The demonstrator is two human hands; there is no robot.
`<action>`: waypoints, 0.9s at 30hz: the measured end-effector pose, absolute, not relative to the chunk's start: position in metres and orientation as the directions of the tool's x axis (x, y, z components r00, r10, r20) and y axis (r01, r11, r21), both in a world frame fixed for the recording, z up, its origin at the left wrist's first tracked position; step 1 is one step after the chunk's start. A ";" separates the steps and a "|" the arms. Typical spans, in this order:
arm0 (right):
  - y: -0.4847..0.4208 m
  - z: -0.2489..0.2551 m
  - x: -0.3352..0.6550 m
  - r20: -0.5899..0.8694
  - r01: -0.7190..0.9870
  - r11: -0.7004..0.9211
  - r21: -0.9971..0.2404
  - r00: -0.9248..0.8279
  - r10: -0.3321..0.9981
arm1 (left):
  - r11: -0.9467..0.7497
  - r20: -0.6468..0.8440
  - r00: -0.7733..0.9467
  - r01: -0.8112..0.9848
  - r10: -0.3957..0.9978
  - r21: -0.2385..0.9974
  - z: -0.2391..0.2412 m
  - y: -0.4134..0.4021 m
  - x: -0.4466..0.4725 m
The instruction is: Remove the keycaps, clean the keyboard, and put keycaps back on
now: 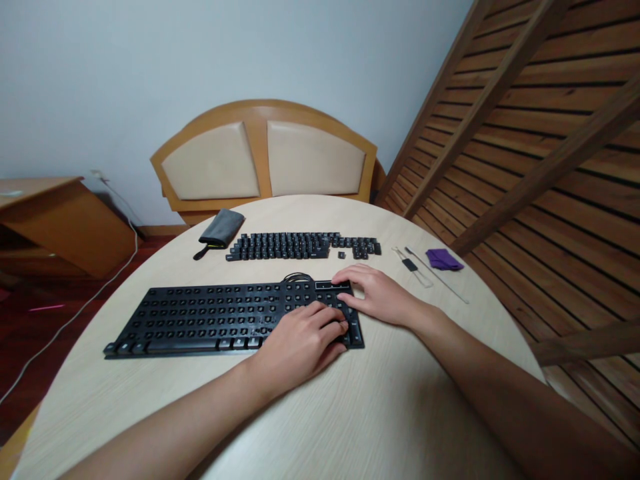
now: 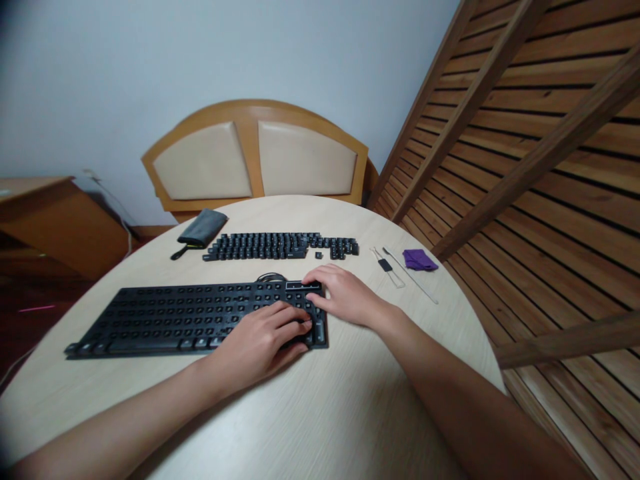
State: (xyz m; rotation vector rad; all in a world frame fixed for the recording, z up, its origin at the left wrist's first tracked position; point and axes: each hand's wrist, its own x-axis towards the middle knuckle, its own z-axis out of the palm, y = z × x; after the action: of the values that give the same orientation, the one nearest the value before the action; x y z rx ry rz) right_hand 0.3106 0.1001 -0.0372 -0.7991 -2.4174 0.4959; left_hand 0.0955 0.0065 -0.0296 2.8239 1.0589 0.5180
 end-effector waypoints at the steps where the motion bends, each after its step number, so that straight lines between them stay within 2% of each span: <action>1: 0.100 -0.037 0.311 0.375 0.433 0.756 -0.491 -0.678 0.632 | -0.759 0.281 0.706 0.621 0.650 0.197 -0.029 0.007 0.095; 15: 0.099 -0.036 0.311 0.375 0.433 0.757 -0.489 -0.679 0.631 | -0.759 0.235 0.723 0.601 0.650 0.251 -0.023 0.009 0.094; 27: 0.103 -0.035 0.317 0.352 0.418 0.773 -0.477 -0.715 0.604 | -0.765 0.319 0.697 0.603 0.642 0.225 -0.036 0.006 0.091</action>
State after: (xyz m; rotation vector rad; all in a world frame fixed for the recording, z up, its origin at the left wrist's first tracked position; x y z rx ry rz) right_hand 0.3174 0.1033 -0.0346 -0.7669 -2.4682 0.5032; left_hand 0.0908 0.0061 -0.0361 2.7982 1.0301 0.5848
